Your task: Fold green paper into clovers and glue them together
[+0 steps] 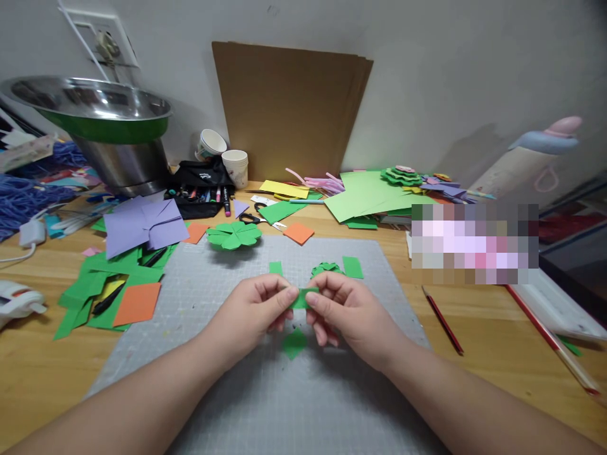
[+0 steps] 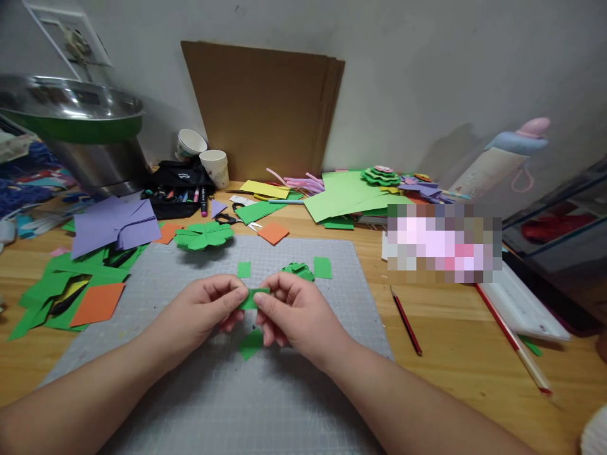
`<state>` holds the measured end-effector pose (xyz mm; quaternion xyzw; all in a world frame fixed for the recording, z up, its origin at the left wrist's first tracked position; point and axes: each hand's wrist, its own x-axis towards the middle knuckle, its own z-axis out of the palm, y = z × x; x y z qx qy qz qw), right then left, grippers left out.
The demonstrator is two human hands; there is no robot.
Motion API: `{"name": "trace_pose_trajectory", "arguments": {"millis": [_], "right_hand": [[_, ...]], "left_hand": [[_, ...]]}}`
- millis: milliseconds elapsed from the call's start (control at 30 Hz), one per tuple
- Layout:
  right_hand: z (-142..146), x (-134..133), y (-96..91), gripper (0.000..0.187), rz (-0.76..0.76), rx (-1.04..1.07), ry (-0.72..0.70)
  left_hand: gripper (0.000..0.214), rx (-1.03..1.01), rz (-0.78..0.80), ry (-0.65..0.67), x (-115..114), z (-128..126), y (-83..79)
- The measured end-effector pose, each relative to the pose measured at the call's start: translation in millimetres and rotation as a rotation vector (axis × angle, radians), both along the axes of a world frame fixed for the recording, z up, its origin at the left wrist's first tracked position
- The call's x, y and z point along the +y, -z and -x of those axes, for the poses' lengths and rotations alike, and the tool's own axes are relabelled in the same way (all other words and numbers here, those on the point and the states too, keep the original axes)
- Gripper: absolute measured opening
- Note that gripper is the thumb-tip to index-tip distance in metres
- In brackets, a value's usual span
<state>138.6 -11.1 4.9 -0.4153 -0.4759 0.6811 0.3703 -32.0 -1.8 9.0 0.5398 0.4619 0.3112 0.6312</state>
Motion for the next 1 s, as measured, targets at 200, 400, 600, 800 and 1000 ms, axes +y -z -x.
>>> {"name": "trace_pose_trajectory", "arguments": {"millis": [200, 400, 600, 800, 1000], "right_hand": [[-6, 6, 3.2, 0.026, -0.078, 0.042, 0.264], [-3, 4, 4.2, 0.024, -0.069, -0.03, 0.219], [3, -5, 4.1, 0.023, -0.179, -0.212, 0.166], [1, -9, 5.8, 0.022, -0.297, -0.408, 0.157], [-8, 0, -0.4, 0.025, -0.345, -0.841, -0.043]], "left_hand": [[0.034, 0.112, -0.031, -0.301, 11, 9, -1.0], [0.032, 0.197, -0.079, -0.213, 12, 9, -1.5], [0.034, 0.136, -0.022, -0.103, 7, 4, 0.0], [0.035, 0.284, -0.079, -0.256, 20, 15, 2.7], [0.041, 0.677, -0.17, -0.144, 21, 20, 5.6]]}}
